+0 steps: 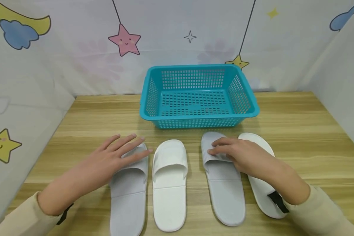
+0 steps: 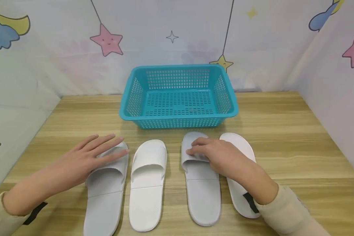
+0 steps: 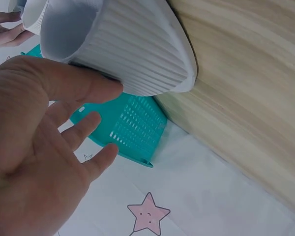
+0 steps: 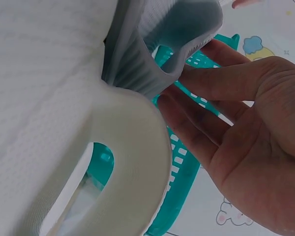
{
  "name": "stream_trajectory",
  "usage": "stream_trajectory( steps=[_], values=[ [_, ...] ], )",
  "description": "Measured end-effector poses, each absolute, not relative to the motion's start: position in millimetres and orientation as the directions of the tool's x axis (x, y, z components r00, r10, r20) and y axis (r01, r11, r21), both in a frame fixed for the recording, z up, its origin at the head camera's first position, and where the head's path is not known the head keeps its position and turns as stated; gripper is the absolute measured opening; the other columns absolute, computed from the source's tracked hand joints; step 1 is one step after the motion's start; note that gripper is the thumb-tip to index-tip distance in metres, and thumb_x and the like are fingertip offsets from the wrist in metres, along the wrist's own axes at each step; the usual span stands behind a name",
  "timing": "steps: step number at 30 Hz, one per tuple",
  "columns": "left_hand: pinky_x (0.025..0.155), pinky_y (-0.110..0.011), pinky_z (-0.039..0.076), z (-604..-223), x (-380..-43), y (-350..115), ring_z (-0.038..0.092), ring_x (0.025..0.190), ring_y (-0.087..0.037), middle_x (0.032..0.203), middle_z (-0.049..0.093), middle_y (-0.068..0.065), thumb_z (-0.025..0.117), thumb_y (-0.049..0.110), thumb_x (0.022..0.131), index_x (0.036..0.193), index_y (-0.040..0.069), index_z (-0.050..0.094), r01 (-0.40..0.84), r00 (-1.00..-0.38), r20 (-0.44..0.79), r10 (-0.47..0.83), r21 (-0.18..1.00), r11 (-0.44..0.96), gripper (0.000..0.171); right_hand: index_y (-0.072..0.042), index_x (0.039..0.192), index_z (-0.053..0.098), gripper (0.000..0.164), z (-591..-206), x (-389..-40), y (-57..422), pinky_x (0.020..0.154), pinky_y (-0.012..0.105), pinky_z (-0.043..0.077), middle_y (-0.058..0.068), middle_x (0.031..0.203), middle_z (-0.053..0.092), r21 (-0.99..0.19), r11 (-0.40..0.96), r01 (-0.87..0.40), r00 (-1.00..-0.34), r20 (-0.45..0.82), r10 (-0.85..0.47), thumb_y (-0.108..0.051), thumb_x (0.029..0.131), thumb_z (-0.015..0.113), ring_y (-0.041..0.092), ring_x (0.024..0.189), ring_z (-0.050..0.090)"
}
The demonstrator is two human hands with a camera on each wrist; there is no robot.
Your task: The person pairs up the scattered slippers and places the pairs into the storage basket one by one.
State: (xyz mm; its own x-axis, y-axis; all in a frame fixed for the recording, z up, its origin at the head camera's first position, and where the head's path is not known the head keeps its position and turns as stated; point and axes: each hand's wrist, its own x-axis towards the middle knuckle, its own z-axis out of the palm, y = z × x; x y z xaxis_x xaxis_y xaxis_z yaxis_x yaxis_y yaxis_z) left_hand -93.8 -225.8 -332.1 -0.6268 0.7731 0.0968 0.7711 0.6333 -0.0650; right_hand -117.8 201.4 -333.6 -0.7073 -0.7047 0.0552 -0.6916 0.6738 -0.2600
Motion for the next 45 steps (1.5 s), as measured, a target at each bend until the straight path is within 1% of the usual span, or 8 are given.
stream_trajectory(
  steps=[6,11,15,20,31,35,40,45],
  values=[
    [0.119,-0.062,0.038,-333.2,-90.8,-231.5,0.038,0.155,-0.04,0.172,0.036,-0.01,0.062,-0.036,0.07,0.167,0.03,0.038,0.777,-0.627,0.013,0.779,-0.057,0.627,0.12,-0.017,0.128,0.079,0.048,-334.9,-117.4,200.6,0.088,0.047,0.062,0.006,0.134,0.071,-0.26,0.675,-0.69,-0.71,0.063,-0.702,0.015,0.094,0.067,0.032,0.119,0.072],
    [0.115,-0.064,0.042,-340.1,-87.6,-235.0,0.038,0.155,-0.043,0.173,0.033,-0.013,0.071,-0.035,0.062,0.17,0.027,0.029,0.786,-0.618,-0.04,0.786,-0.044,0.616,0.131,-0.016,0.128,0.079,0.05,-334.2,-115.8,199.9,0.085,0.045,0.062,0.006,0.133,0.071,-0.251,0.683,-0.686,-0.716,0.063,-0.695,0.018,0.093,0.067,0.031,0.116,0.073],
    [0.114,-0.063,0.044,-346.5,-87.2,-235.5,0.04,0.154,-0.042,0.173,0.033,-0.015,0.074,-0.034,0.064,0.169,0.025,0.027,0.789,-0.614,-0.03,0.789,-0.059,0.612,0.13,-0.016,0.128,0.079,0.052,-333.9,-114.5,199.0,0.083,0.044,0.062,0.005,0.133,0.071,-0.245,0.69,-0.681,-0.722,0.065,-0.689,0.019,0.092,0.066,0.03,0.114,0.073],
    [0.112,-0.063,0.045,-351.8,-85.8,-236.0,0.04,0.153,-0.043,0.174,0.029,-0.017,0.069,-0.036,0.069,0.167,0.024,0.032,0.786,-0.618,-0.025,0.786,-0.036,0.617,0.121,-0.015,0.126,0.079,0.052,-335.4,-114.0,198.6,0.081,0.043,0.062,0.005,0.13,0.071,-0.243,0.685,-0.687,-0.719,0.088,-0.69,0.021,0.09,0.066,0.03,0.112,0.073],
    [0.106,-0.063,0.05,-349.7,-84.6,-237.2,0.041,0.153,-0.042,0.173,0.031,-0.015,0.065,-0.04,0.064,0.162,0.026,0.04,0.776,-0.631,-0.002,0.776,0.016,0.631,0.121,-0.016,0.125,0.08,0.05,-337.4,-112.6,196.6,0.077,0.042,0.061,0.003,0.129,0.072,-0.243,0.689,-0.683,-0.725,0.103,-0.681,0.019,0.092,0.065,0.028,0.108,0.074],
    [0.104,-0.063,0.052,-349.2,-85.5,-237.4,0.041,0.153,-0.041,0.173,0.032,-0.015,0.068,-0.039,0.061,0.162,0.026,0.041,0.776,-0.63,0.006,0.776,0.018,0.63,0.122,-0.016,0.126,0.079,0.06,-335.4,-113.0,196.8,0.074,0.041,0.06,0.003,0.129,0.071,-0.237,0.693,-0.681,-0.727,0.098,-0.68,0.025,0.088,0.06,0.029,0.105,0.074],
    [0.103,-0.062,0.053,-349.3,-84.7,-237.6,0.043,0.152,-0.042,0.173,0.032,-0.015,0.07,-0.038,0.058,0.161,0.025,0.042,0.774,-0.633,0.011,0.774,0.022,0.632,0.124,-0.018,0.13,0.077,0.077,-333.6,-112.0,197.8,0.07,0.039,0.058,0.004,0.133,0.07,-0.227,0.699,-0.678,-0.727,0.067,-0.684,0.032,0.076,0.053,0.03,0.107,0.073],
    [0.104,-0.062,0.052,-350.6,-84.5,-237.4,0.043,0.152,-0.042,0.173,0.033,-0.015,0.069,-0.038,0.058,0.161,0.025,0.042,0.767,-0.641,0.009,0.767,0.031,0.641,0.124,-0.019,0.141,0.07,0.089,-333.0,-107.7,202.0,0.086,0.048,0.06,0.007,0.143,0.066,-0.174,0.692,-0.7,-0.706,0.027,-0.708,0.034,0.07,0.065,0.034,0.126,0.067]
  ],
)
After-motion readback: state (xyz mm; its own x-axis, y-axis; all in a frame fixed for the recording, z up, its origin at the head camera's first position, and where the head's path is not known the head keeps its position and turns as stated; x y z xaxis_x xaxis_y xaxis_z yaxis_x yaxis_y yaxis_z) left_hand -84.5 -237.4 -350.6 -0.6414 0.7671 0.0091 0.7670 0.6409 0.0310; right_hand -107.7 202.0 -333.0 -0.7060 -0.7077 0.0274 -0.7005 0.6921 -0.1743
